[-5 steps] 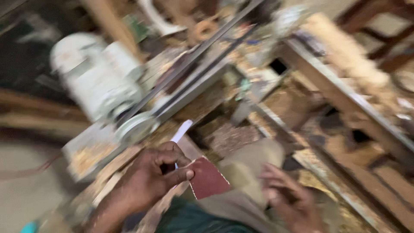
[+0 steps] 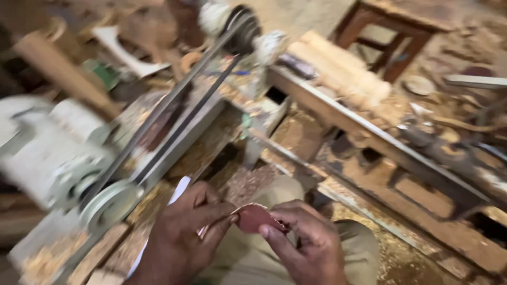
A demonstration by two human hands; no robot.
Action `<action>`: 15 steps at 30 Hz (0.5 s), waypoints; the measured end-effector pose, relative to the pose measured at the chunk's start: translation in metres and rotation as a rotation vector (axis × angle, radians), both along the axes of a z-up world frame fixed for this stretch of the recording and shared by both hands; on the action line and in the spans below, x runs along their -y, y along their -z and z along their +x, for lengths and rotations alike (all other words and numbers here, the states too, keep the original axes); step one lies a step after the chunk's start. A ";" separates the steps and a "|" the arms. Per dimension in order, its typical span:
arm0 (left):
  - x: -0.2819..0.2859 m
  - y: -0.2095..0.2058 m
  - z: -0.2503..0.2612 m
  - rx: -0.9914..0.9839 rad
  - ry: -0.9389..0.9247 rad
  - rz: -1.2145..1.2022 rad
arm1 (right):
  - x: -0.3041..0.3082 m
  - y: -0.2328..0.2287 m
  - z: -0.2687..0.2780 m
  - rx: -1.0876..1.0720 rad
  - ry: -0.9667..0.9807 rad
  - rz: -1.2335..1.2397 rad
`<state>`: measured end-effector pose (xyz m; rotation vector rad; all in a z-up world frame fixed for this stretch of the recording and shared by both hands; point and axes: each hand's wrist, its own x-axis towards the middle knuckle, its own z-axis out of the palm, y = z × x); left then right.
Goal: The person uses sandpaper and chisels to shape and smooth a wooden furniture leg rotating on a lathe.
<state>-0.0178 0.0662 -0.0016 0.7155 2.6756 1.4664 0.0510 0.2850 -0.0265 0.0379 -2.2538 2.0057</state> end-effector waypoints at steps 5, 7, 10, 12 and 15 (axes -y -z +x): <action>-0.043 0.003 0.004 -0.148 -0.094 0.078 | -0.004 0.002 0.007 -0.137 0.324 0.021; -0.057 0.010 0.005 0.092 -0.201 0.046 | -0.006 0.007 0.008 -0.335 0.369 0.346; -0.068 0.019 0.002 0.229 -0.149 0.289 | -0.016 0.002 0.014 -0.602 0.438 0.659; -0.069 0.028 -0.009 0.759 -0.121 0.571 | -0.012 0.005 0.014 -0.602 0.496 0.704; -0.069 0.038 -0.007 1.305 -0.157 0.778 | -0.014 0.006 0.020 -0.561 0.504 0.724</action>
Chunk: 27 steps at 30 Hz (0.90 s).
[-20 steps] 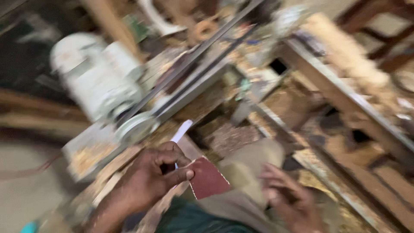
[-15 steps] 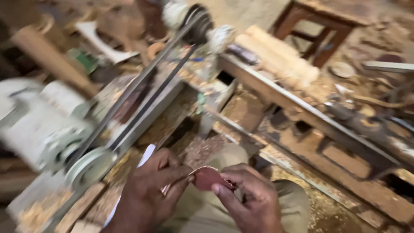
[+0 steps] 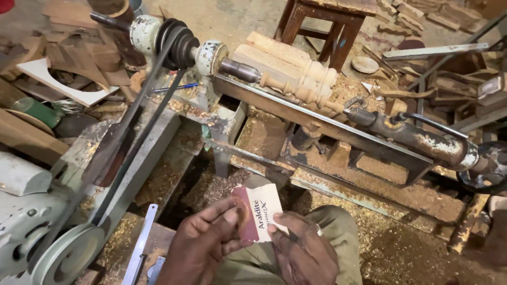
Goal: The person uses sandpaper and chisels to shape and smooth a wooden furniture leg rotating on a lathe.
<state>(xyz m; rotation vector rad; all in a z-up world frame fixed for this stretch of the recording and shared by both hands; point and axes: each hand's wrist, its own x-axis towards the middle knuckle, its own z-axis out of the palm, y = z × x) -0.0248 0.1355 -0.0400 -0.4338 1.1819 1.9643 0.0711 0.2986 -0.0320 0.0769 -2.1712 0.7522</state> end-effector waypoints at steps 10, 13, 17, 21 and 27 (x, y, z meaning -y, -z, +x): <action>-0.027 0.061 0.014 -0.222 0.024 0.037 | -0.022 0.044 0.007 0.575 -0.402 -1.488; -0.033 0.073 -0.004 -0.591 0.300 -0.050 | -0.030 0.062 0.009 0.557 -0.177 -1.223; -0.048 0.040 -0.051 -0.997 0.625 -0.239 | -0.048 0.051 0.004 0.530 -0.035 -0.964; -0.104 -0.007 -0.087 -0.922 0.868 -0.441 | -0.059 0.019 -0.030 0.471 0.028 -1.147; -0.185 -0.035 -0.163 -0.802 1.084 -0.401 | -0.101 -0.009 -0.091 0.625 0.592 -0.941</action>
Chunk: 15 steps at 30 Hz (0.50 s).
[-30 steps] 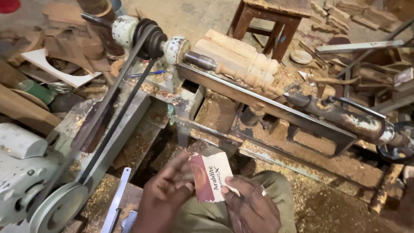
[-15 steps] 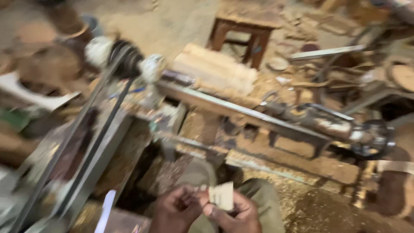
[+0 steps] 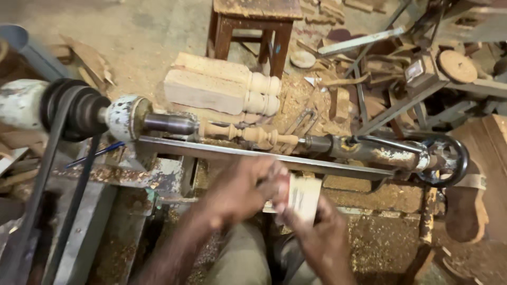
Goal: The person uses sandpaper and chisels to shape and smooth a wooden furniture leg rotating on a lathe.
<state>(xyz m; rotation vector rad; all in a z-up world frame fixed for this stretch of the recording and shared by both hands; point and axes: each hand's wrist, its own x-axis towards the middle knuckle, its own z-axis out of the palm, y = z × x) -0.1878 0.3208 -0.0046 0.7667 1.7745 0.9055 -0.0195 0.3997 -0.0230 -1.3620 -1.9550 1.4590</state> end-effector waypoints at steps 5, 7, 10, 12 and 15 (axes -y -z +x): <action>-0.083 0.008 -0.089 -0.230 0.305 0.271 | -0.052 0.028 -0.053 -0.053 -0.021 0.420; -0.106 0.013 -0.110 -0.128 0.274 0.161 | -0.063 0.048 -0.071 -0.366 -0.156 0.517; -0.131 0.027 -0.126 -0.171 0.340 0.025 | -0.075 0.074 -0.086 0.153 0.004 0.711; -0.141 0.039 -0.129 -0.243 0.435 0.091 | -0.075 0.086 -0.093 0.066 0.014 0.846; -0.147 0.051 -0.131 -0.216 0.401 0.054 | -0.069 0.085 -0.094 0.097 0.059 0.867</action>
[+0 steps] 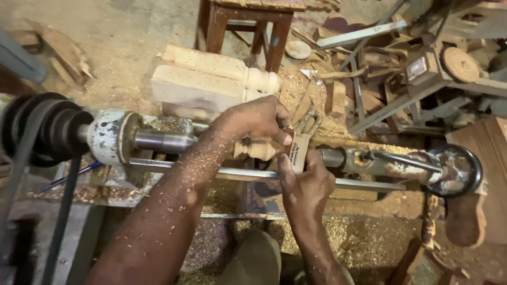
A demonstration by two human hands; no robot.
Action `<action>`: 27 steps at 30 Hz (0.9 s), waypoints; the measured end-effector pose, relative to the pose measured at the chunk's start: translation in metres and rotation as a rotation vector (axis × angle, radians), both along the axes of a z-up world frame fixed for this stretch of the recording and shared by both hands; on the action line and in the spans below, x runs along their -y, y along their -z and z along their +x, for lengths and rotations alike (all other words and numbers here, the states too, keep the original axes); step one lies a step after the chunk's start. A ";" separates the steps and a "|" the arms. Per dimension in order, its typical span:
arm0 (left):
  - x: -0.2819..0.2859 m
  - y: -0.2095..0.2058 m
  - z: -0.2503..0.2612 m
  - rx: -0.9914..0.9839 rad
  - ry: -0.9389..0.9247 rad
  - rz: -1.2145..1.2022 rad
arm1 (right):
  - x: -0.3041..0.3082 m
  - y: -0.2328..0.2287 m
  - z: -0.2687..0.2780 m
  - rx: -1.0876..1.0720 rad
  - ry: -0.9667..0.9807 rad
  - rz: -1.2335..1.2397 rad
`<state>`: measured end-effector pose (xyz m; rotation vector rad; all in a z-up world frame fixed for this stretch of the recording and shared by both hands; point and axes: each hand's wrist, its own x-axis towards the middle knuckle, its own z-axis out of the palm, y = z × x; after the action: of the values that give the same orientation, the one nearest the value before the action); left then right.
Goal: The person uses sandpaper and chisels to shape and smooth a wooden furniture leg rotating on a lathe.
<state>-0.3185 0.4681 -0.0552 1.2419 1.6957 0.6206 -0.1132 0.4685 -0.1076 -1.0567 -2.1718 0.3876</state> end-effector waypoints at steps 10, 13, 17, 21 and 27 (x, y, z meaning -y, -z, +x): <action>0.012 -0.010 -0.008 0.067 -0.019 -0.025 | 0.005 -0.009 -0.009 -0.026 -0.044 0.279; 0.009 -0.003 -0.007 0.116 0.055 -0.090 | 0.001 0.003 -0.006 0.228 0.124 -0.022; -0.002 0.007 -0.007 0.028 0.122 -0.086 | -0.003 0.014 -0.009 0.040 -0.013 0.302; -0.011 0.013 -0.009 0.021 0.110 -0.027 | 0.000 0.004 -0.004 -0.046 -0.011 0.147; -0.008 0.005 -0.010 -0.058 0.141 0.023 | -0.003 0.000 -0.002 0.122 -0.030 0.152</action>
<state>-0.3283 0.4756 -0.0600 1.3943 1.6356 0.5253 -0.1153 0.4714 -0.1081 -0.9867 -2.2871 0.1719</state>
